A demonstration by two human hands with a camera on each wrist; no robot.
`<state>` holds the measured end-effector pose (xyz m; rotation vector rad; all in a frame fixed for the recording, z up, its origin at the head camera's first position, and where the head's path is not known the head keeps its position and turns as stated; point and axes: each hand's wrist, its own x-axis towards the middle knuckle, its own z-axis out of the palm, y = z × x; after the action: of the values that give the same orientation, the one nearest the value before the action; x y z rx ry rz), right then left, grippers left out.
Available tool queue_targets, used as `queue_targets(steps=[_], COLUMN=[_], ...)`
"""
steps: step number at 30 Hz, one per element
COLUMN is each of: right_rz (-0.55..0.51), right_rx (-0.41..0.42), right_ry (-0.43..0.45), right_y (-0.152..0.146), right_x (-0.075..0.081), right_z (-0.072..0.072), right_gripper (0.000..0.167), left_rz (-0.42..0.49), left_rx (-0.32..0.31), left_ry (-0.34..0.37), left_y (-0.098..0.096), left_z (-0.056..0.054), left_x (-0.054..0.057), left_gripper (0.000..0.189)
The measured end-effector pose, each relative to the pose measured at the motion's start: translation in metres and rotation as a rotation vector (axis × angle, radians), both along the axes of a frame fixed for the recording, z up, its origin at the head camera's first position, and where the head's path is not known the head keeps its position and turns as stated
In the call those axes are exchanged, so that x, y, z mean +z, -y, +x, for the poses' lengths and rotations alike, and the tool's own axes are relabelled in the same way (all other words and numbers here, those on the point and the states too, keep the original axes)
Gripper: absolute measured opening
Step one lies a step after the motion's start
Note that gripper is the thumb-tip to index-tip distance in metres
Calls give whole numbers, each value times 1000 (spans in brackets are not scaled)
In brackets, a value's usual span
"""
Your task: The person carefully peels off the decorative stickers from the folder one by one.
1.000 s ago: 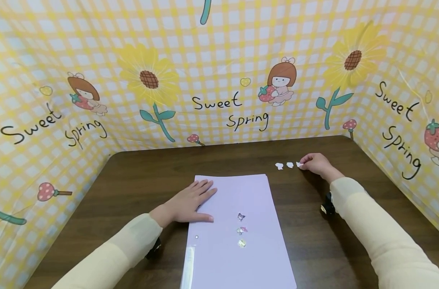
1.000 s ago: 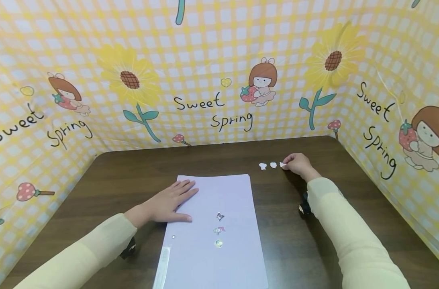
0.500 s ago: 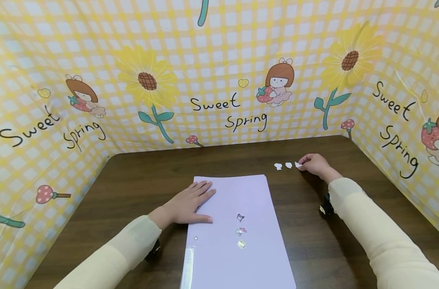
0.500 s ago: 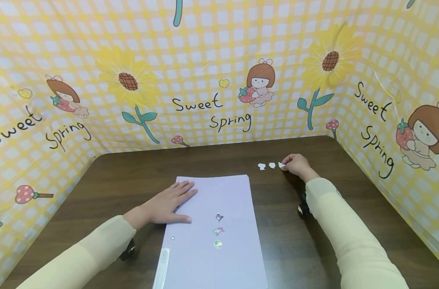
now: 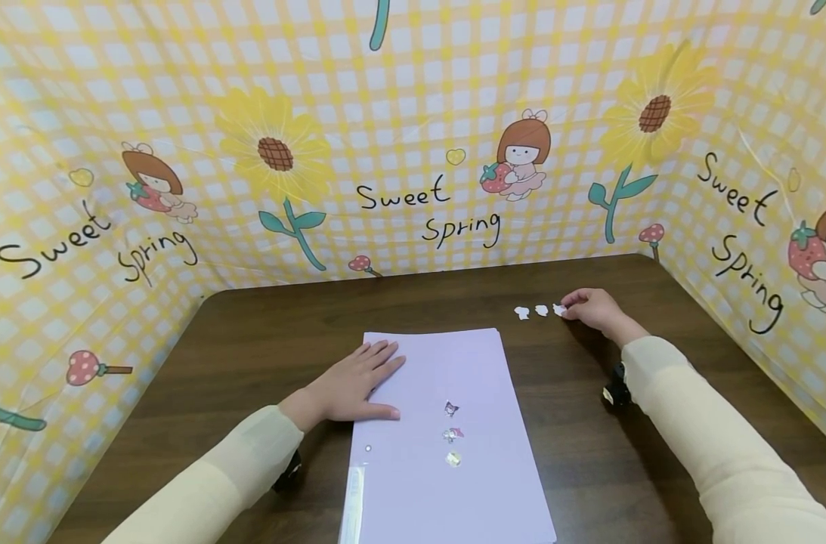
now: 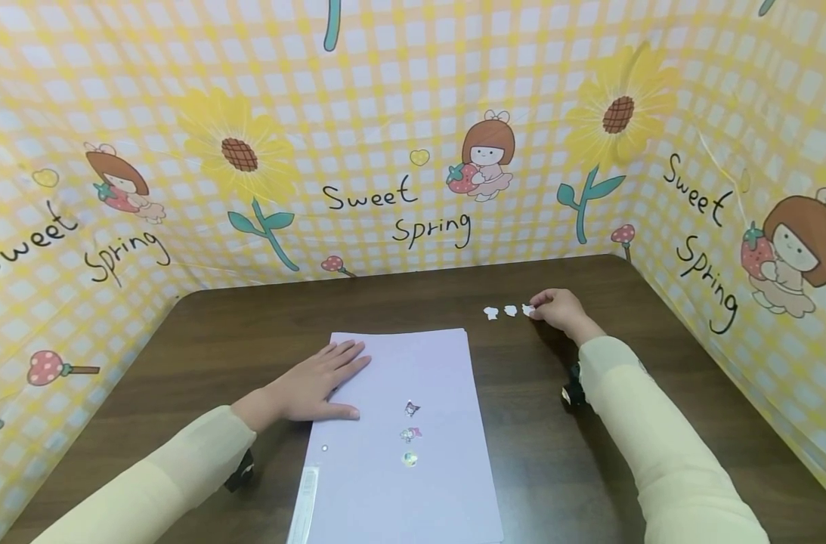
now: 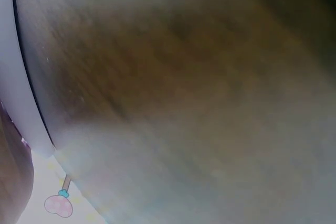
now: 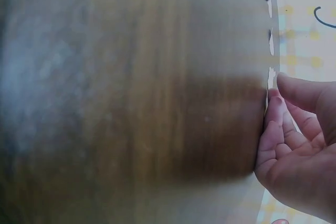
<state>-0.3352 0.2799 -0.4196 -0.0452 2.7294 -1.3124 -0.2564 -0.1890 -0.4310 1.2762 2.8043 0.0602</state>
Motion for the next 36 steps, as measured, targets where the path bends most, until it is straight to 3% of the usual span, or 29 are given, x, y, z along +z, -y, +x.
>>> queue_targets(steps=[10,21,36], right_rz=[-82,-179,-277], right_rx=[21,82,281], right_ry=[8,45,66], right_y=[10,45,108], right_x=[4,9,9], right_z=[9,17,47], right_gripper=[37,39,32], left_rz=[-4,-8,-6], left_rx=[5,7,8], left_ry=[1,5,20], left_y=[1,1,0], left_z=[0,-2,-2], left_x=[-1,-2,-1], left_gripper=[98,99,99])
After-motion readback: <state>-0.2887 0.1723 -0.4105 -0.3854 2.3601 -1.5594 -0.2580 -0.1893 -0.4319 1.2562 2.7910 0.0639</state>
